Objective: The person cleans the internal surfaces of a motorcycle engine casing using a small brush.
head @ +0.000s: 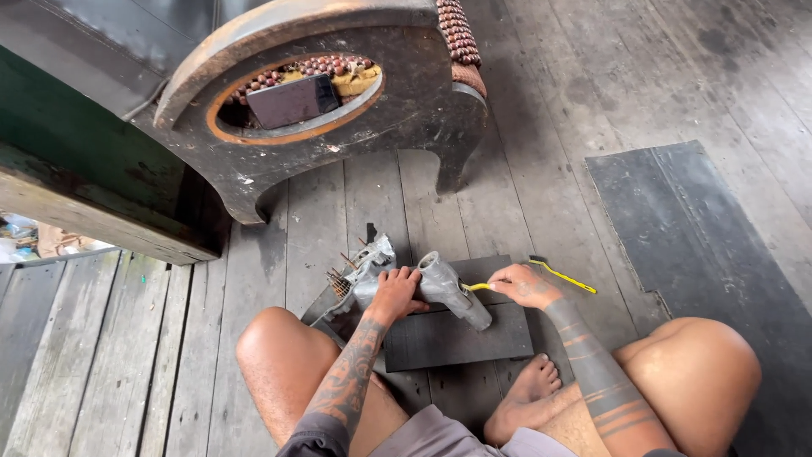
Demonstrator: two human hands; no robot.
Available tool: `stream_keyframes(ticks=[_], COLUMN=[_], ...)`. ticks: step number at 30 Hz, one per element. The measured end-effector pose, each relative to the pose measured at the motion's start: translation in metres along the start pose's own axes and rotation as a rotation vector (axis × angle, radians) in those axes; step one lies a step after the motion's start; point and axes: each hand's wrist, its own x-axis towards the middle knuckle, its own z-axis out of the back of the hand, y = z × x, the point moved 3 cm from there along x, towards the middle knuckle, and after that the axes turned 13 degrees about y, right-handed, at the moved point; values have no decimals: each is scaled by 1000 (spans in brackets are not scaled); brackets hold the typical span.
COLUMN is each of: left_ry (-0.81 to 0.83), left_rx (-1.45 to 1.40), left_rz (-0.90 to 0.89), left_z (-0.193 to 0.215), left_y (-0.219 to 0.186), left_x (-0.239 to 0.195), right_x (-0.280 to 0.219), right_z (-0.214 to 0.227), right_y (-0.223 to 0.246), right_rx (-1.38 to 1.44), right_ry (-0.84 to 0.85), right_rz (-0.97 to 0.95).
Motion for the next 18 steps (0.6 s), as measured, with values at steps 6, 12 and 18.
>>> stream_keyframes(ticks=[6, 12, 18], left_ry=[-1, -23, -26], left_rx=[-21, -15, -17], left_rz=[-3, -15, -32], left_z=[0, -4, -1], left_y=[-3, 3, -3], left_x=[-3, 0, -4], right_x=[-36, -41, -45], right_z=[17, -17, 18], right_y=[6, 59, 32], right_rx=[25, -195, -314], right_ry=[43, -126, -75], right_rz=[-28, 44, -143])
